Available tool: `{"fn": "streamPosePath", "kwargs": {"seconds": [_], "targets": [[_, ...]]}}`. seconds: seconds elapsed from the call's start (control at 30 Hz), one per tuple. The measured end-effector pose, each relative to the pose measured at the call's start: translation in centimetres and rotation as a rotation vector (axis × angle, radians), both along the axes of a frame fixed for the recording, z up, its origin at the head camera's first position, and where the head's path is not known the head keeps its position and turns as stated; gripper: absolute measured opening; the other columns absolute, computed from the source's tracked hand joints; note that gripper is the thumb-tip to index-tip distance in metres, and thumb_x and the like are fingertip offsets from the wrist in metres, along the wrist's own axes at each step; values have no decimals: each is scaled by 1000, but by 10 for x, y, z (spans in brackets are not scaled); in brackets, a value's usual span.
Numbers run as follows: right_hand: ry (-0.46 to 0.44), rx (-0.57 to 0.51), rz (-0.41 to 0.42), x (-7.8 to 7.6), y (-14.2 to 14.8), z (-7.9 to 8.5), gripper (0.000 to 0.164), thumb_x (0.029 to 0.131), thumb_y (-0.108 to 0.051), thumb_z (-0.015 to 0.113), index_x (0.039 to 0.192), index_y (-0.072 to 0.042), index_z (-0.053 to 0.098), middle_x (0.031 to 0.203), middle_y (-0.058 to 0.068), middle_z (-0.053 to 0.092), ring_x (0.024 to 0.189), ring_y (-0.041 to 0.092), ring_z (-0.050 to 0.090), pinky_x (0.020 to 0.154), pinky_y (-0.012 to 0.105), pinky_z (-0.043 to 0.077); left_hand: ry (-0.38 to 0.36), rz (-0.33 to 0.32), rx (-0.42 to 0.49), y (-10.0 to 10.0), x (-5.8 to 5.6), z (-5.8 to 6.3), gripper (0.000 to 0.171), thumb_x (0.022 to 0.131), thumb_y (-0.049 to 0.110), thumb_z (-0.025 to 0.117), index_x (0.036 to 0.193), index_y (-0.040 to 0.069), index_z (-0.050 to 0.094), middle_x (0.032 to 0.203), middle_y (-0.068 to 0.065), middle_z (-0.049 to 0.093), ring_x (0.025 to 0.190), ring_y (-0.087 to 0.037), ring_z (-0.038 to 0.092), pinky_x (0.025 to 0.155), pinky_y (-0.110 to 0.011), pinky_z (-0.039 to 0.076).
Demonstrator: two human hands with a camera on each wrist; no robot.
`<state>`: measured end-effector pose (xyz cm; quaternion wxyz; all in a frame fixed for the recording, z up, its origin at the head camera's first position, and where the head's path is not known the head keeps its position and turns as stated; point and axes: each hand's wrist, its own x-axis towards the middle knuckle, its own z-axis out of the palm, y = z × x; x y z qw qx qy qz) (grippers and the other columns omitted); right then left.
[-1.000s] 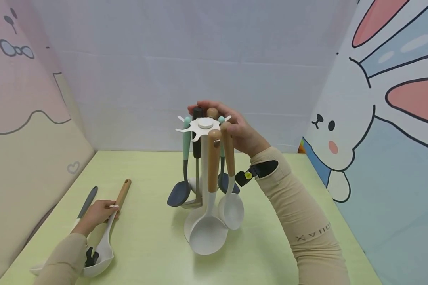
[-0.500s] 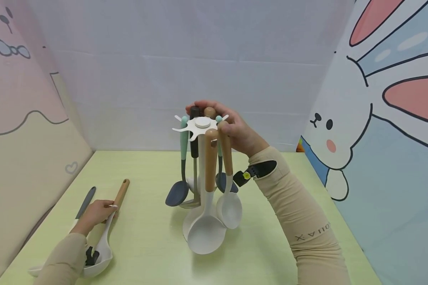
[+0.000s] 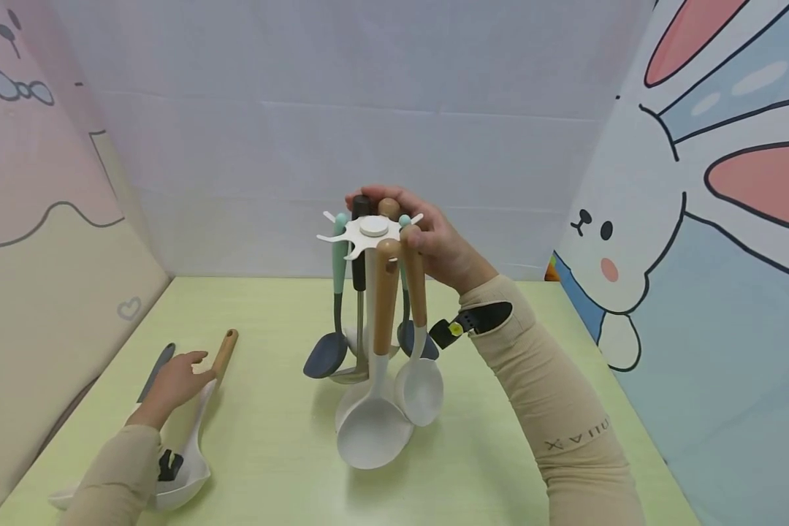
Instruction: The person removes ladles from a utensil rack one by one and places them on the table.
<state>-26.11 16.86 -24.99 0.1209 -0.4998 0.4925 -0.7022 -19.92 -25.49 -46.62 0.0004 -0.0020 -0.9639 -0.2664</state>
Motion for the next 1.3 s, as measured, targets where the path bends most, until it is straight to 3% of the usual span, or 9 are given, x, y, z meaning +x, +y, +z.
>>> {"fn": "streamPosePath", "kwargs": {"seconds": [0.17,0.27,0.47,0.57,0.67,0.77,1.0,1.17,1.3], "targets": [[-11,-14,-6,3,0,0,70,79,-47,82,135,-12,59,139,10,54,131,26,47,105,34,41,218,-13,90,23,3,26,44,97,15,59,129,-16,54,127,-39,53,120,-57,45,102,-71,29],[-13,-18,-17,6,1,0,72,78,-48,82,135,-11,59,139,10,54,132,26,46,105,34,41,279,-36,208,43,7,47,43,97,10,60,134,-10,53,134,-34,50,126,-53,41,101,-68,33],[-26,-16,-80,10,4,-3,73,76,-49,84,135,-14,59,140,10,54,130,24,48,105,33,41,538,-128,357,86,15,83,43,91,-3,65,133,-5,56,129,-24,57,121,-40,49,92,-55,47],[-16,-18,-105,12,5,-4,72,76,-49,84,135,-16,59,141,9,53,127,23,50,101,31,43,675,-175,415,104,18,98,44,87,-7,67,131,-4,58,126,-20,60,120,-34,53,91,-42,49],[-5,-26,-116,14,6,-4,71,77,-48,84,135,-16,59,141,8,53,128,22,49,100,31,43,761,-231,492,120,22,113,44,86,-8,67,129,-4,59,125,-18,61,119,-29,55,91,-28,49],[-2,-40,-123,17,6,-4,70,77,-46,84,135,-16,59,140,8,53,129,23,49,102,31,43,807,-314,585,135,27,125,43,86,-9,67,127,-4,60,125,-17,62,119,-25,56,93,-25,49],[-36,-40,-193,29,5,-2,72,74,-47,86,134,-17,59,139,7,55,126,21,51,103,30,41,799,-508,789,171,40,142,40,84,-15,63,123,-10,58,119,-21,62,114,-28,61,93,-31,53],[-51,-40,-242,36,3,-1,74,72,-48,87,134,-18,59,139,6,55,127,21,50,104,30,41,785,-603,851,193,49,145,42,81,-15,66,122,-12,57,114,-25,63,106,-35,64,88,-37,56],[-57,-36,-283,41,2,-1,78,71,-50,87,135,-17,57,141,7,54,127,21,51,104,31,41,795,-613,827,208,58,147,49,79,-11,72,125,-9,57,117,-22,64,105,-34,65,85,-41,57]]}}
